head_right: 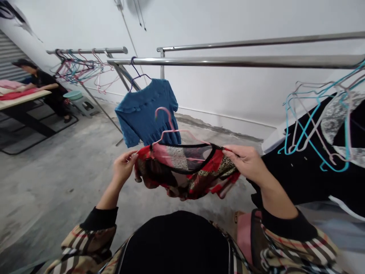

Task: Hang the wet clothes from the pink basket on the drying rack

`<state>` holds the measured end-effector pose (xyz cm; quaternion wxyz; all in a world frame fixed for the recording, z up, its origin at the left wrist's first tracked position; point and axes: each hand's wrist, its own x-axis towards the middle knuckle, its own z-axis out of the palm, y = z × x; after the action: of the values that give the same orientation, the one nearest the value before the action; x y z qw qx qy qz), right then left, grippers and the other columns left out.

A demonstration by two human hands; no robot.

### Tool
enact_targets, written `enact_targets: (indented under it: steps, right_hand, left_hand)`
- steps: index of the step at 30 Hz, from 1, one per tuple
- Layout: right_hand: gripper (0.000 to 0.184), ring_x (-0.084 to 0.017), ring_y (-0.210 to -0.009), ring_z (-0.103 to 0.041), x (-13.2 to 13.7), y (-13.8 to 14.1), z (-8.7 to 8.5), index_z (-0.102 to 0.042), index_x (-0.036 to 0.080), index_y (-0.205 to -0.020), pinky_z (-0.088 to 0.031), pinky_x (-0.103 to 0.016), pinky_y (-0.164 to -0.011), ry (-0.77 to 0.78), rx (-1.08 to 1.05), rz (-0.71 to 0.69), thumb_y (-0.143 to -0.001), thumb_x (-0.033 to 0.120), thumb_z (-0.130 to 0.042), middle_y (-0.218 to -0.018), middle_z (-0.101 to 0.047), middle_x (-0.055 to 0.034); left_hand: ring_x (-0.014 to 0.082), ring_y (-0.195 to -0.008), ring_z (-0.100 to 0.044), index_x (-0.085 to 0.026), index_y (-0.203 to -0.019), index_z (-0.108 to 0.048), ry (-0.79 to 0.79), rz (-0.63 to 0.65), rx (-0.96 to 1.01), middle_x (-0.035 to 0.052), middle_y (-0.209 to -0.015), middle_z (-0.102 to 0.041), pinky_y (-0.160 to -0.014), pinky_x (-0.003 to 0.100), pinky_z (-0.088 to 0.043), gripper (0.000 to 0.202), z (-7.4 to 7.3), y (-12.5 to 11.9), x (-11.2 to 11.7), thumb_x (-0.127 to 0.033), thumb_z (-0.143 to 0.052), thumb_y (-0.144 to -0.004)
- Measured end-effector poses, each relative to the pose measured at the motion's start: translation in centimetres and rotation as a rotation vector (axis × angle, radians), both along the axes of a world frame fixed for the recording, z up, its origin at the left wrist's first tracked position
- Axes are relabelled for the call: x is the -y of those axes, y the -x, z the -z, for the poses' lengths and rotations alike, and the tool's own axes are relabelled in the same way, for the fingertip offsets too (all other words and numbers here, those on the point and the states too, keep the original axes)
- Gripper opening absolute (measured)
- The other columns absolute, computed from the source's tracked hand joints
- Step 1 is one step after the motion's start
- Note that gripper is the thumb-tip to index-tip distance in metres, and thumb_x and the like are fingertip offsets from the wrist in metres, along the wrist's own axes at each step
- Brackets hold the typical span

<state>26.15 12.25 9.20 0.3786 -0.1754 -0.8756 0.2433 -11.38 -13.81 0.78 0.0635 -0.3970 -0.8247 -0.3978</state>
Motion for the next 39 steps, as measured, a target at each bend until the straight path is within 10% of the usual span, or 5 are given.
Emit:
enact_targets:
  steps: [8,18,31,39]
  right_hand:
    - [0.028,-0.022,-0.058,-0.060,-1.6,4.7,-4.8,-0.072,0.022,-0.090,-0.039,-0.033,-0.058,-0.315,-0.021,0.428,-0.091,0.041,-0.052,-0.060,-0.065,-0.0060]
    - [0.025,-0.024,-0.082,-0.067,-0.5,20.6,-10.4,-0.056,0.009,-0.110,-0.043,-0.030,-0.069,-0.359,0.362,0.593,-0.092,0.014,-0.039,-0.085,-0.071,-0.0153]
    - [0.033,-0.030,-0.097,-0.070,3.8,33.9,-6.6,-0.046,0.002,-0.118,-0.054,-0.040,-0.080,-0.140,0.466,0.392,-0.091,0.001,-0.026,-0.099,-0.069,-0.0240]
    - [0.062,-0.030,-0.087,-0.071,6.5,29.3,-0.9,-0.023,0.013,-0.146,-0.055,-0.042,-0.074,-0.131,0.327,0.246,-0.097,0.050,-0.033,-0.099,-0.072,-0.0146]
  left_hand:
    - [0.0244,-0.088,-0.068,-0.020,-0.116,-0.066,-0.081,-0.054,0.432,0.0098,-0.094,-0.072,-0.073,0.035,-0.053,0.048,6.6,-4.4,1.6,-0.048,-0.061,-0.077]
    - [0.0282,-0.092,-0.068,-0.016,-0.110,-0.070,-0.063,0.062,0.639,0.0129,-0.093,-0.074,-0.085,0.043,-0.051,0.059,9.2,-8.6,2.6,-0.061,-0.061,-0.072]
    - [0.0292,-0.095,-0.067,-0.014,-0.109,-0.071,0.035,0.111,0.767,0.0150,-0.098,-0.073,-0.085,0.040,-0.050,0.075,10.8,-6.2,4.2,-0.074,-0.062,-0.065]
    - [0.0290,-0.098,-0.067,-0.014,-0.109,-0.071,0.191,0.352,0.788,0.0147,-0.100,-0.074,-0.084,0.037,-0.051,0.077,12.5,-4.2,0.5,-0.075,-0.065,-0.062]
